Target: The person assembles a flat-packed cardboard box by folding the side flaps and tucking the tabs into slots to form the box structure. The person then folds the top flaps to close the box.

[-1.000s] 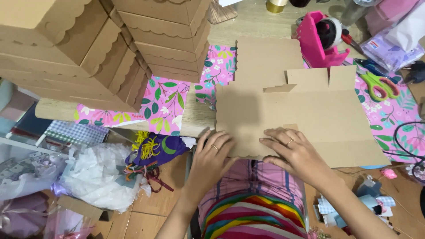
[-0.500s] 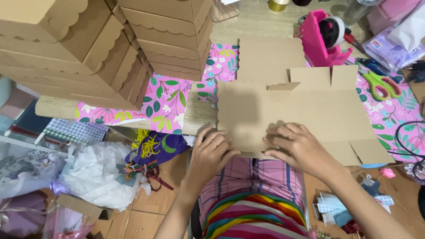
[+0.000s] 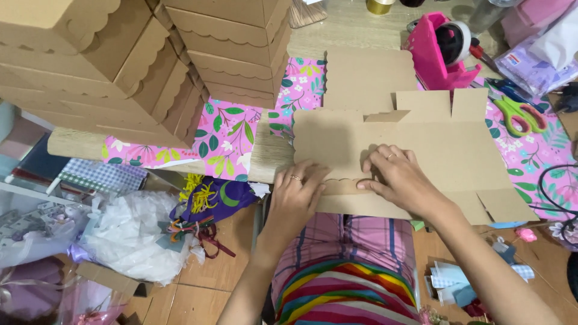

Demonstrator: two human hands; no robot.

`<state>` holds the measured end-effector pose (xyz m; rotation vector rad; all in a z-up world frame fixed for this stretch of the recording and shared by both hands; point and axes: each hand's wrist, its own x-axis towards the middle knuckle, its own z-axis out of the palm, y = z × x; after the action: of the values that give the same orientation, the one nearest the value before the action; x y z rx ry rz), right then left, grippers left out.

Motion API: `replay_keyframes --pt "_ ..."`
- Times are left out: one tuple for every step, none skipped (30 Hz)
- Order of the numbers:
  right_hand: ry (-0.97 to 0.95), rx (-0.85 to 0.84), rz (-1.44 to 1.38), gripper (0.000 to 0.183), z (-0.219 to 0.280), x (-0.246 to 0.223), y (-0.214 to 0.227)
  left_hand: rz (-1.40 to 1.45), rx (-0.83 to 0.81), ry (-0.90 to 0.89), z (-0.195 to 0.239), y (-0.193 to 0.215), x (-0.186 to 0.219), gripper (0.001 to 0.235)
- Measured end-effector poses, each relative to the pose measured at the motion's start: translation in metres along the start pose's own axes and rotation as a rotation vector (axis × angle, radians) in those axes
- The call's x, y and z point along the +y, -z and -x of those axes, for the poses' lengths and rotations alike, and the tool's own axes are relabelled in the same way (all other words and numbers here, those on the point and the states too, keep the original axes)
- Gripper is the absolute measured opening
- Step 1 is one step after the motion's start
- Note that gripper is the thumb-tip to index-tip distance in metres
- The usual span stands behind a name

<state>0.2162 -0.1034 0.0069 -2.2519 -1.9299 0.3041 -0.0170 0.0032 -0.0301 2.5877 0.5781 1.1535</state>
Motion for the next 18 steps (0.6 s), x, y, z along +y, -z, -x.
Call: replay_keyframes --pt "-0.001 -0.002 0.000 0.029 -0.002 -0.001 0.002 0.002 -0.001 0.001 0.004 -0.007 -0.001 0.021" --pt "-0.006 -0.028 -0.004 0.032 -0.003 -0.003 0.004 -0.044 0.025 -0.039 0.007 -0.014 -0.002 0.020" --pt "-0.011 -0.055 -0.007 0.035 -0.005 -0.004 0.006 -0.089 0.051 -0.079 0.010 -0.021 -0.004 0.024" --pt "-0.014 -0.052 -0.005 0.035 -0.004 -0.002 0.004 -0.087 0.053 -0.082 0.008 -0.020 0.001 0.024" --pt "-0.005 -0.040 -0.057 0.041 -0.002 0.000 0.001 -0.087 0.065 -0.070 0.007 -0.018 0.006 0.023" --pt "0.008 -0.027 -0.108 0.046 -0.003 0.002 0.000 -0.088 0.080 -0.058 0.004 -0.016 0.011 0.023" --pt "0.007 -0.023 -0.104 0.046 -0.003 0.004 0.000 -0.087 0.084 -0.061 0.003 -0.015 0.019 0.023" --pt "0.026 -0.020 -0.179 0.054 -0.003 0.006 -0.001 -0.125 0.076 -0.039 0.002 -0.014 0.027 0.020" --pt "0.046 -0.017 -0.255 0.062 -0.003 0.008 -0.002 -0.164 0.067 -0.017 0.001 -0.012 0.035 0.019" --pt "0.048 -0.018 -0.254 0.062 -0.005 0.007 -0.002 -0.164 0.069 -0.016 0.000 -0.019 0.038 0.019" --pt "0.062 -0.012 -0.248 0.071 -0.007 0.007 -0.003 -0.172 0.071 0.010 -0.001 -0.025 0.041 0.026" --pt "0.072 -0.008 -0.243 0.079 -0.007 0.007 -0.005 -0.177 0.071 0.035 0.000 -0.032 0.045 0.036" --pt "0.070 -0.011 -0.243 0.079 -0.006 0.008 -0.006 -0.174 0.069 0.037 0.000 -0.036 0.043 0.036" --pt "0.067 -0.008 -0.224 0.081 -0.007 0.009 -0.007 -0.167 0.073 0.075 -0.001 -0.040 0.039 0.045" --pt "0.064 -0.005 -0.206 0.083 -0.008 0.010 -0.007 -0.160 0.078 0.112 -0.002 -0.044 0.036 0.054" --pt "0.061 -0.008 -0.207 0.083 -0.007 0.009 -0.007 -0.157 0.074 0.114 -0.002 -0.043 0.034 0.054" --pt "0.065 -0.006 -0.198 0.084 -0.007 0.009 -0.006 -0.170 0.075 0.116 -0.001 -0.043 0.033 0.057" --pt "0.069 0.000 -0.188 0.085 -0.007 0.008 -0.005 -0.184 0.079 0.116 -0.001 -0.043 0.030 0.060"
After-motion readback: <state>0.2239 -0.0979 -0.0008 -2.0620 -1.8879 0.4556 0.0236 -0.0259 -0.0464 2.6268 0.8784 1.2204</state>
